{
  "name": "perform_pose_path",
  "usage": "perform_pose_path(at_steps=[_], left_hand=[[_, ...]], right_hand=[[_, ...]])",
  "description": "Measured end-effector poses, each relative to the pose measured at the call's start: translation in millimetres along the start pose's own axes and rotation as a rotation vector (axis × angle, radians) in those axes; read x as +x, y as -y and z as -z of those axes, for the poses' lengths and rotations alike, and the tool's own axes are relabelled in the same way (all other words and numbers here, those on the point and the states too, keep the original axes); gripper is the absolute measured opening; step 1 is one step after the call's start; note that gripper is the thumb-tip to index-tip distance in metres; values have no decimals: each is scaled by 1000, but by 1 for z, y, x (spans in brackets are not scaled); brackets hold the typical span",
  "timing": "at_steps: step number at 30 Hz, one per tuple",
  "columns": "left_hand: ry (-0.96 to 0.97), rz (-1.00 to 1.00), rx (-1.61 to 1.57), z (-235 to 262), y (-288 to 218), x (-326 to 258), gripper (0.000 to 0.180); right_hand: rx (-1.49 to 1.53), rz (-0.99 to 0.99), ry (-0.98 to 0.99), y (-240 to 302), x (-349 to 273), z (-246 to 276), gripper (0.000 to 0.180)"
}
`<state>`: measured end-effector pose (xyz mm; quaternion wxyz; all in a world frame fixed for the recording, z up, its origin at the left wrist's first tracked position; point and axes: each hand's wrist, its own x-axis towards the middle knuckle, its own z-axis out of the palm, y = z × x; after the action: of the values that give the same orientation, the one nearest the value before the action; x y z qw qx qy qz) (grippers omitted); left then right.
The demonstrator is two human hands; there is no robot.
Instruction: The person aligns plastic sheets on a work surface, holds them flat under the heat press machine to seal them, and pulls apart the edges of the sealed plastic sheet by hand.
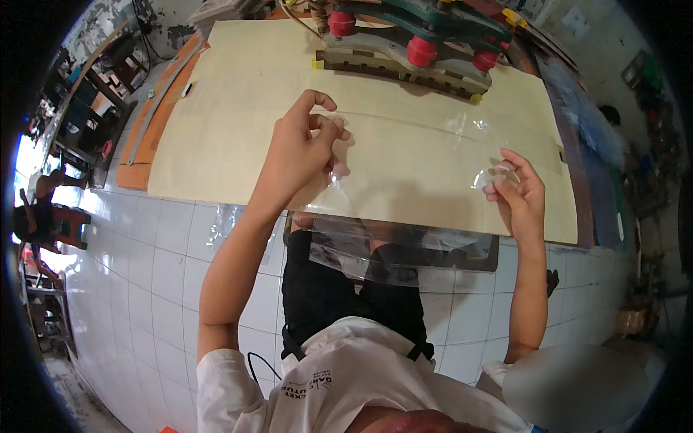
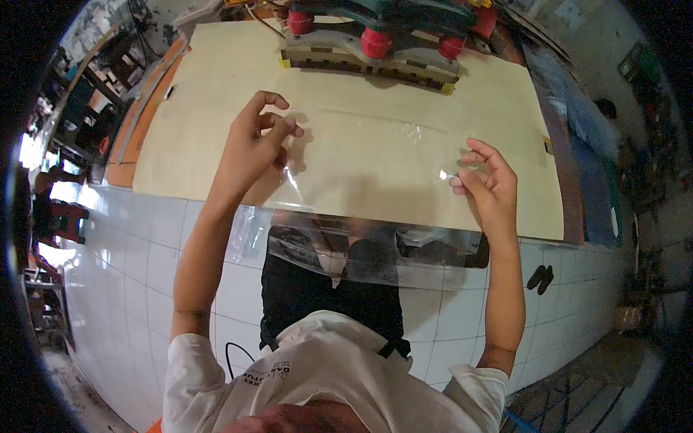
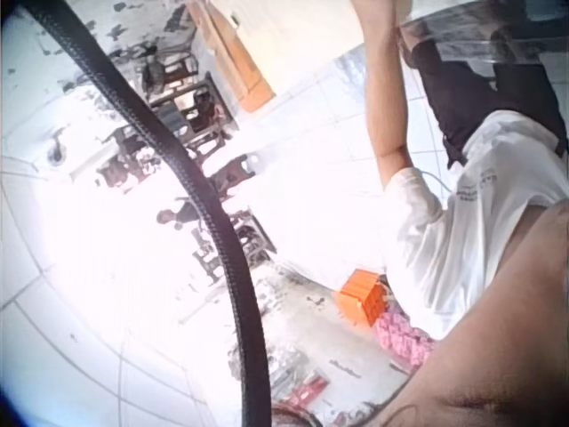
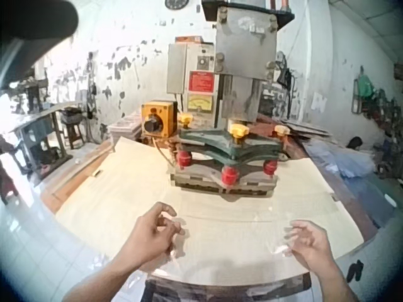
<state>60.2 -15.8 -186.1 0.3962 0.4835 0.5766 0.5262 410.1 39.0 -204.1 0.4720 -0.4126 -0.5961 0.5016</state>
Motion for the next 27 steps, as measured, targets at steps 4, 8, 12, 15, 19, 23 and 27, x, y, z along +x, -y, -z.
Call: perform_pose_path(at_steps=[4,8,12,15,19,23,27], left_hand=[[42,10,60,5,-7,7,22],[52,52,45,15,-9,15,21],[68,84,53,22,-7,29,20],[110,98,13,29,0,44,18],[157,164,-33,33,2,62,17],[185,209,-23,37,1,73,14],[224,196,-3,40,-2,80,18]], right_hand=[[-4,-63,-36,-4,10,5,40],[-67,-104,-59,5,20,-5,36],[-90,-154,-60,12,32,-11,35],[-109,-158,-23,7,47,-11,34],[-92,-183,-9,3,59,-8,33],[-74,-233,0,1,66,-7,34],[-77,-248,0,3,71,-7,35]])
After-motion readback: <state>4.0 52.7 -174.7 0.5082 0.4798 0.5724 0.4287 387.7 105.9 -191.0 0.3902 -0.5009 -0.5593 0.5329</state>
